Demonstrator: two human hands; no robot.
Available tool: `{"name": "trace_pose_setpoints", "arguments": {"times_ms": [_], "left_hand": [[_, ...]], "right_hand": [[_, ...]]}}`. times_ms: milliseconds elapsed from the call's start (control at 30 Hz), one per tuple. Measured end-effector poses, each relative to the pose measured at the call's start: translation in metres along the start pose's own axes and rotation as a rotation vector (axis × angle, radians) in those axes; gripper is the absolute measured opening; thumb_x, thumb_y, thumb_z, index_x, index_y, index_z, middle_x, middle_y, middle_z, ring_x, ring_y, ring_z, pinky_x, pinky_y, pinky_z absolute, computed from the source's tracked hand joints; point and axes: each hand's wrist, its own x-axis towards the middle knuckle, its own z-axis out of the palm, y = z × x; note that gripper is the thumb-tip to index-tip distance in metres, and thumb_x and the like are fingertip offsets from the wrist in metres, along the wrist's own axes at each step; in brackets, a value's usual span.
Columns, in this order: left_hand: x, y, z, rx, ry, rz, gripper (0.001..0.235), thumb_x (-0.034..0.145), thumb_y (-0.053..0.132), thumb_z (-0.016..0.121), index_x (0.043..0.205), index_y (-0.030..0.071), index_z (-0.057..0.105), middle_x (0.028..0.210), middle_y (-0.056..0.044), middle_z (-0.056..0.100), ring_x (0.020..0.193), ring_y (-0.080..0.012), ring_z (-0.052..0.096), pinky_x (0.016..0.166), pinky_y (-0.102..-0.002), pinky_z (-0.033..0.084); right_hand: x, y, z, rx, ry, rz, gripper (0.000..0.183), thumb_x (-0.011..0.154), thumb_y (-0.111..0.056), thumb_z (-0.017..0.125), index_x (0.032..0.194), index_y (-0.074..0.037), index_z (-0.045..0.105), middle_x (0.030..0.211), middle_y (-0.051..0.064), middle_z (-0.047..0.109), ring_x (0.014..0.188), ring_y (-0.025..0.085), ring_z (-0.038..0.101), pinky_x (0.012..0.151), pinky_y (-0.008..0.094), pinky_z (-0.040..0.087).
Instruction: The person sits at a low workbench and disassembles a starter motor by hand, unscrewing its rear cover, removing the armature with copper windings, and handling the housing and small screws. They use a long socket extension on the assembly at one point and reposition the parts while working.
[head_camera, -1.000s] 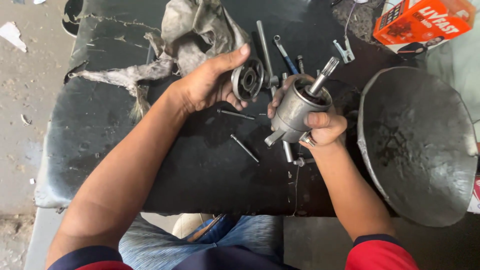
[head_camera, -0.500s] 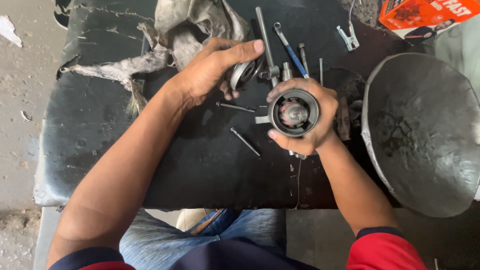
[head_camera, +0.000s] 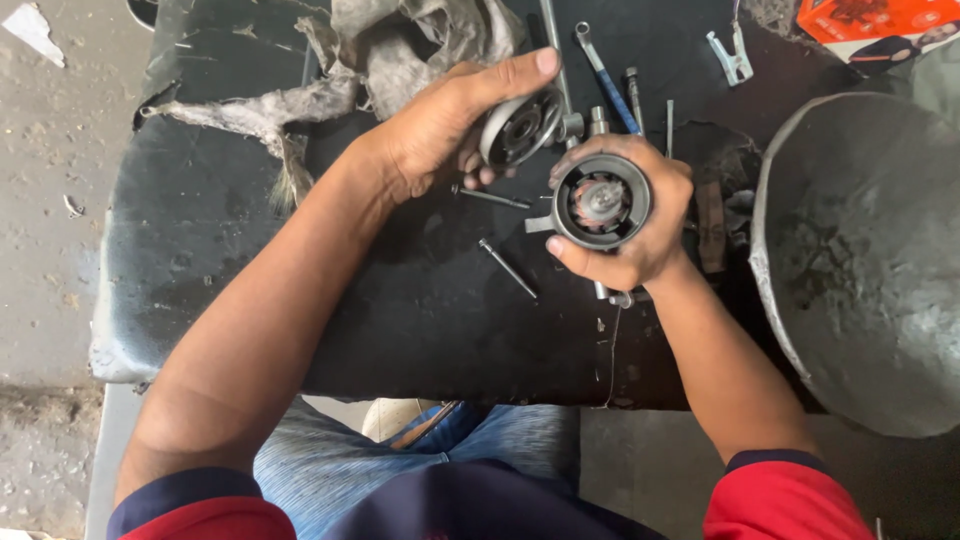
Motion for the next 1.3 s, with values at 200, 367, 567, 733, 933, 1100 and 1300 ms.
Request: {"name": "trace_pose_setpoints", "arguments": {"times_ms": [200,367,567,733,933,1100,1300], "left_hand": [[0.001,-0.007,0.000,0.005,-0.021,0.074,0.068,0.083,0.067,0.070,0.087,0.000,0.072,0.058,-0.005,0.064,0.044,-0.0109,0.063,0.039,-0.022,0.052],[-0.001,-0.008,0.007,0.226,0.106,0.188,0.062,0.079,0.065,0.078,0.083,0.003,0.074,0.061,-0.003,0.063,0.051,-0.0106,0.062,0.046,-0.023,0.050],[-0.012,-0.010,0.009,0.423,0.249,0.623,0.046,0.086,0.045,0.091,0.092,0.004,0.072,0.085,-0.001,0.069,0.078,-0.0107,0.067,0.074,-0.025,0.055],[-0.022,0.004,0.012,0.476,0.247,0.769,0.043,0.085,0.036,0.094,0.092,0.002,0.068,0.091,-0.002,0.069,0.083,-0.0115,0.068,0.078,-0.024,0.055],[-0.028,0.018,0.014,0.656,0.197,1.000,0.051,0.079,0.040,0.098,0.090,0.002,0.064,0.089,-0.007,0.067,0.076,-0.0174,0.067,0.071,-0.029,0.053],[-0.029,0.020,0.016,0.731,0.233,1.124,0.051,0.079,0.041,0.095,0.091,0.002,0.064,0.089,-0.008,0.066,0.078,-0.0211,0.068,0.071,-0.030,0.053],[-0.023,0.004,0.018,0.492,0.260,0.812,0.040,0.092,0.039,0.084,0.091,0.002,0.068,0.086,-0.003,0.066,0.073,-0.0131,0.066,0.068,-0.027,0.053]], "right_hand": [[-0.001,0.005,0.000,0.104,-0.024,0.040,0.058,0.072,-0.021,0.081,0.118,0.007,0.061,0.098,0.018,0.073,0.087,0.024,0.076,0.082,0.032,0.063],[-0.002,0.010,0.001,0.208,-0.087,0.076,0.059,0.070,-0.022,0.081,0.118,0.006,0.061,0.102,0.017,0.073,0.088,0.024,0.076,0.082,0.032,0.064],[-0.008,0.019,0.001,0.064,-0.137,0.085,0.054,0.069,-0.024,0.082,0.111,0.004,0.064,0.100,0.014,0.074,0.085,0.022,0.075,0.081,0.031,0.062],[-0.014,0.030,0.000,-0.023,-0.143,0.134,0.049,0.061,-0.028,0.082,0.095,0.002,0.063,0.083,0.009,0.070,0.068,0.019,0.069,0.065,0.028,0.056],[-0.011,0.024,0.002,0.097,-0.091,-0.020,0.059,0.068,-0.031,0.081,0.110,0.006,0.063,0.097,0.014,0.070,0.083,0.023,0.071,0.079,0.031,0.060],[-0.014,0.030,0.003,0.024,-0.033,-0.035,0.058,0.062,-0.033,0.079,0.101,0.007,0.063,0.097,0.014,0.070,0.081,0.021,0.072,0.076,0.031,0.060],[-0.018,0.034,0.002,0.180,-0.036,0.055,0.056,0.063,-0.027,0.079,0.106,0.001,0.058,0.093,0.012,0.065,0.079,0.019,0.069,0.071,0.028,0.057]]}}
